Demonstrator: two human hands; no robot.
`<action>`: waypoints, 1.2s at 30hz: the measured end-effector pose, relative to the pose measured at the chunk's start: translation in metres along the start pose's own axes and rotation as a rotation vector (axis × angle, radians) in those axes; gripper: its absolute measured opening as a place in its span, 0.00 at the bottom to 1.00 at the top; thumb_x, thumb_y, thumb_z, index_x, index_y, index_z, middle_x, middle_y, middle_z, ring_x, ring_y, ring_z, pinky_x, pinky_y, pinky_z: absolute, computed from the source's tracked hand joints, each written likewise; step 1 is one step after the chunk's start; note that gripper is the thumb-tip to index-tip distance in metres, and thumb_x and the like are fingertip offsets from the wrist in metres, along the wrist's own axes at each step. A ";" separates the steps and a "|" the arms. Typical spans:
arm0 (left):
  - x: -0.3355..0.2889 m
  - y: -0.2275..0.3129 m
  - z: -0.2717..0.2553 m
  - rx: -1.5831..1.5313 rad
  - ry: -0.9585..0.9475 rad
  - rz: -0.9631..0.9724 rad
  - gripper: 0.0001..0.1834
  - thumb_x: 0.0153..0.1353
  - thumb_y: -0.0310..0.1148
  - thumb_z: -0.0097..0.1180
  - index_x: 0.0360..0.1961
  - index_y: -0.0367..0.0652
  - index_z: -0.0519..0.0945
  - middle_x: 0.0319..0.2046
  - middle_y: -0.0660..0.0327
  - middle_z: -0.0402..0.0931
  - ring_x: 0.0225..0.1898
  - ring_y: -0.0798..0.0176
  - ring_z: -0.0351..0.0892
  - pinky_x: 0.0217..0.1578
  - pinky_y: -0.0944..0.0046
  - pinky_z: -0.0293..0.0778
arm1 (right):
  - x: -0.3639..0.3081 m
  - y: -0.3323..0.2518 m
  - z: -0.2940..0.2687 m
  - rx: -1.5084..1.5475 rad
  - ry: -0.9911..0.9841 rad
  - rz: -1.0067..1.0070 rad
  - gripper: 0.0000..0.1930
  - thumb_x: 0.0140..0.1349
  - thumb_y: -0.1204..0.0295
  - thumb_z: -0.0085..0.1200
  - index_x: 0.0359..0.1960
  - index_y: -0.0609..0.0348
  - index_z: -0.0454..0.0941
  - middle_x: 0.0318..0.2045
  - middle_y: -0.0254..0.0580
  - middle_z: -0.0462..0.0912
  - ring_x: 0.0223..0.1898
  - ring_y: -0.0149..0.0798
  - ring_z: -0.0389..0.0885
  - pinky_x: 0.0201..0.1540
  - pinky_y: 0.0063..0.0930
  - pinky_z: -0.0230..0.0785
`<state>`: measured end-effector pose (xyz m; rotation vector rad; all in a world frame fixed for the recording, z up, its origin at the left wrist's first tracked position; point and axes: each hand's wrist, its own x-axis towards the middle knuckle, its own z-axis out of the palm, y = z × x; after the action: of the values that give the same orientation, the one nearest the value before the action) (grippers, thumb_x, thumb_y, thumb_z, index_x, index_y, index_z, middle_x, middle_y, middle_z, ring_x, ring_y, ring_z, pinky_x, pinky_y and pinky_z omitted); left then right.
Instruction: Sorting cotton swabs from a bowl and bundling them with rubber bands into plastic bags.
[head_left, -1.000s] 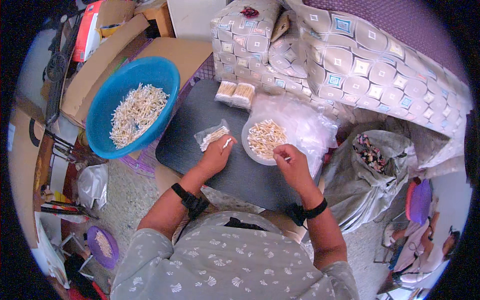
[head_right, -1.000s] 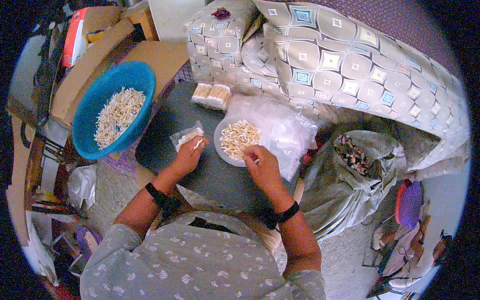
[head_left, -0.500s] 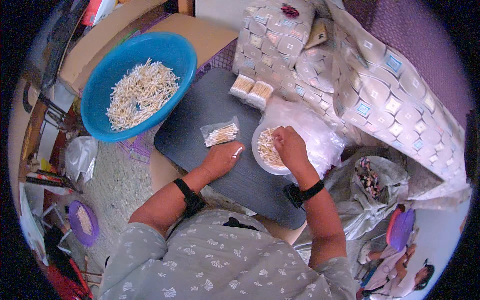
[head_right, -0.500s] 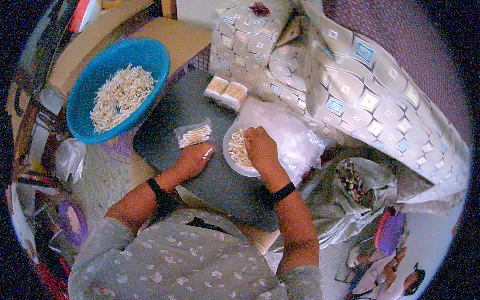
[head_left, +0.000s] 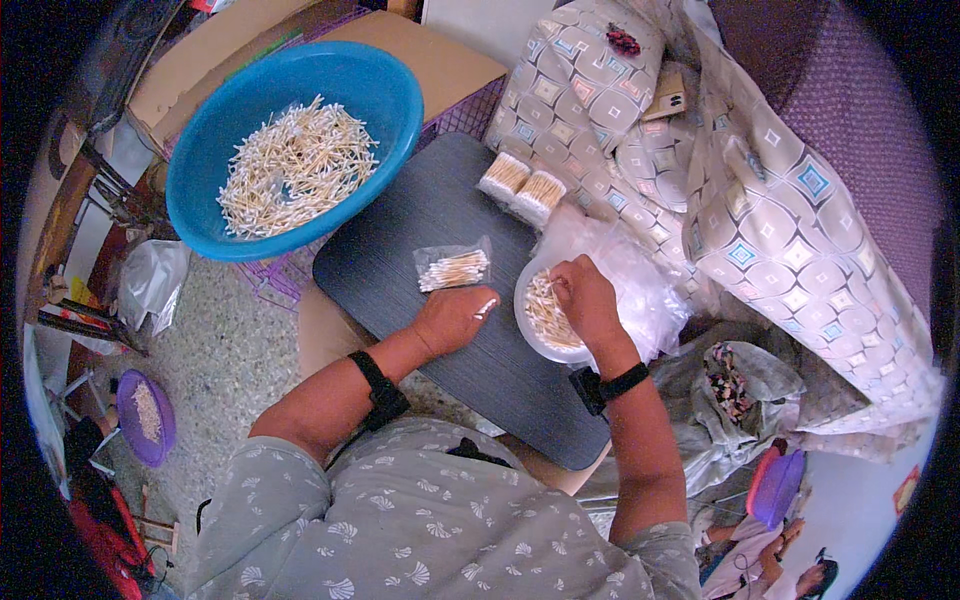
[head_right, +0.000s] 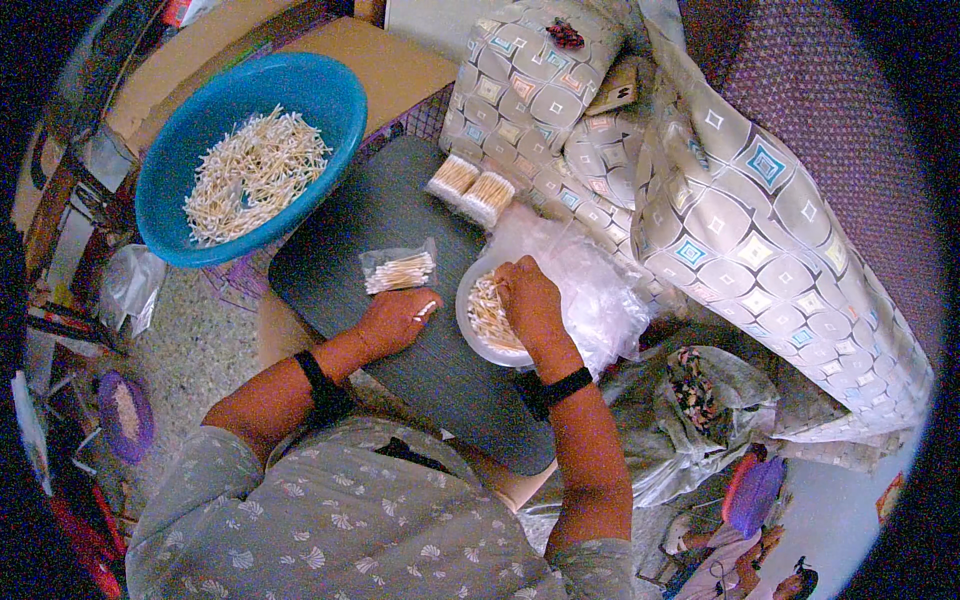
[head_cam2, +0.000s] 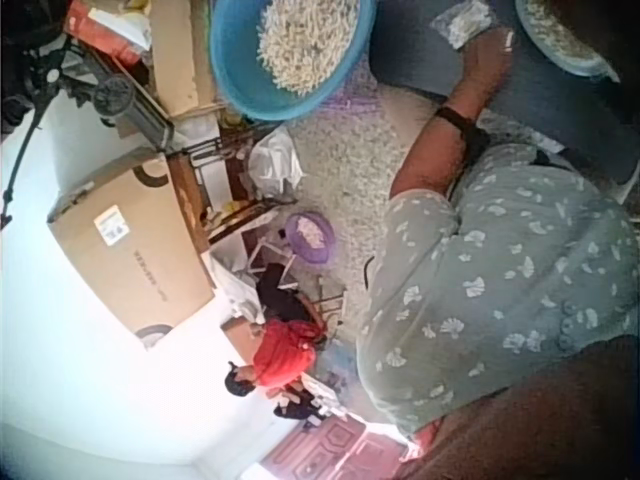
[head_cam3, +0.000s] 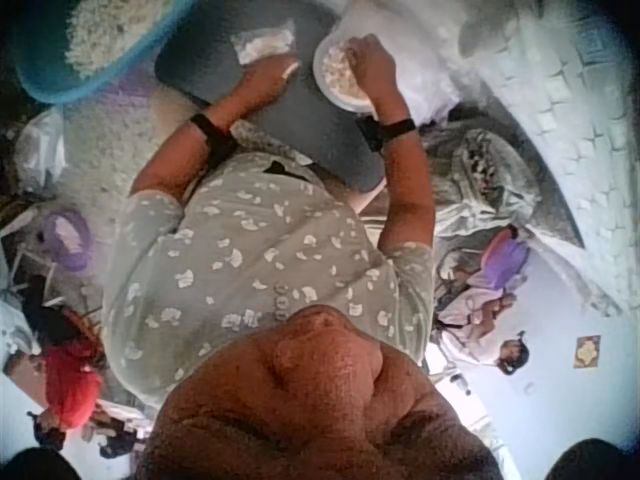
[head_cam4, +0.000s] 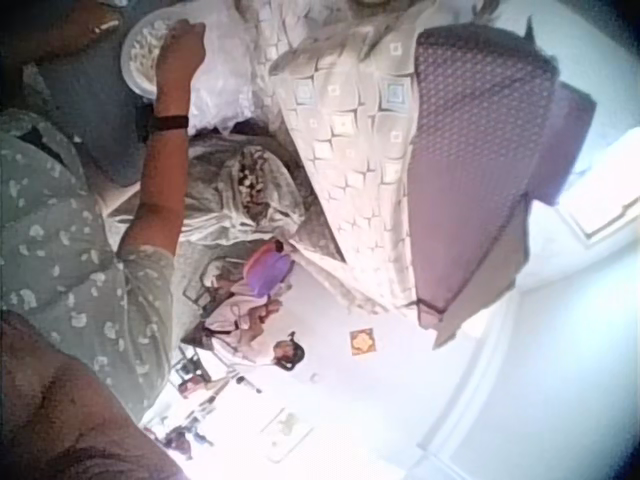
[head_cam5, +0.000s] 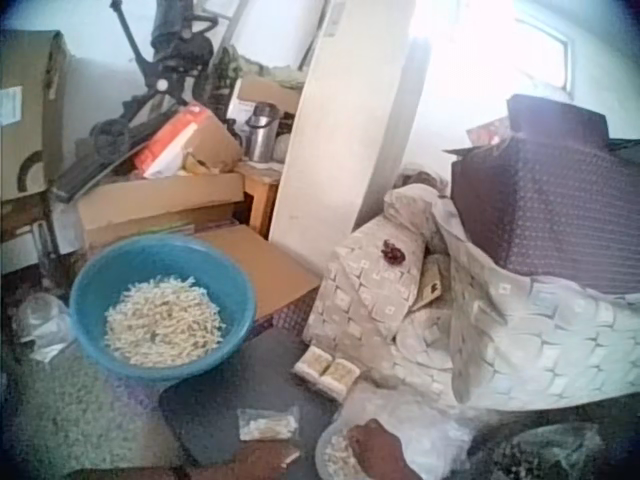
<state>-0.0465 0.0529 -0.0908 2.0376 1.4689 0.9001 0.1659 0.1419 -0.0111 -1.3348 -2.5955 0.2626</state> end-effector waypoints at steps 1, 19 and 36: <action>0.000 -0.001 0.001 0.023 -0.014 -0.018 0.10 0.63 0.35 0.42 0.38 0.45 0.74 0.34 0.49 0.76 0.38 0.43 0.76 0.39 0.46 0.71 | 0.000 0.000 -0.001 -0.029 -0.018 0.028 0.03 0.57 0.69 0.51 0.31 0.51 0.74 0.33 0.46 0.72 0.33 0.52 0.76 0.34 0.43 0.70; 0.002 -0.008 0.011 0.137 0.052 0.020 0.08 0.60 0.34 0.45 0.36 0.44 0.74 0.31 0.47 0.77 0.34 0.40 0.76 0.35 0.45 0.71 | -0.026 0.013 -0.010 0.774 0.257 0.186 0.06 0.57 0.72 0.55 0.34 0.59 0.76 0.32 0.37 0.78 0.30 0.29 0.76 0.33 0.24 0.70; -0.002 0.008 0.002 0.135 0.123 0.110 0.07 0.62 0.33 0.45 0.38 0.43 0.72 0.31 0.46 0.76 0.35 0.39 0.75 0.36 0.45 0.70 | -0.087 -0.037 -0.024 1.476 0.368 0.268 0.08 0.68 0.67 0.43 0.39 0.58 0.67 0.37 0.44 0.81 0.35 0.33 0.80 0.34 0.24 0.76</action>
<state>-0.0406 0.0485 -0.0866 2.2147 1.5311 1.0115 0.1927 0.0508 0.0118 -0.9027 -1.1999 1.4156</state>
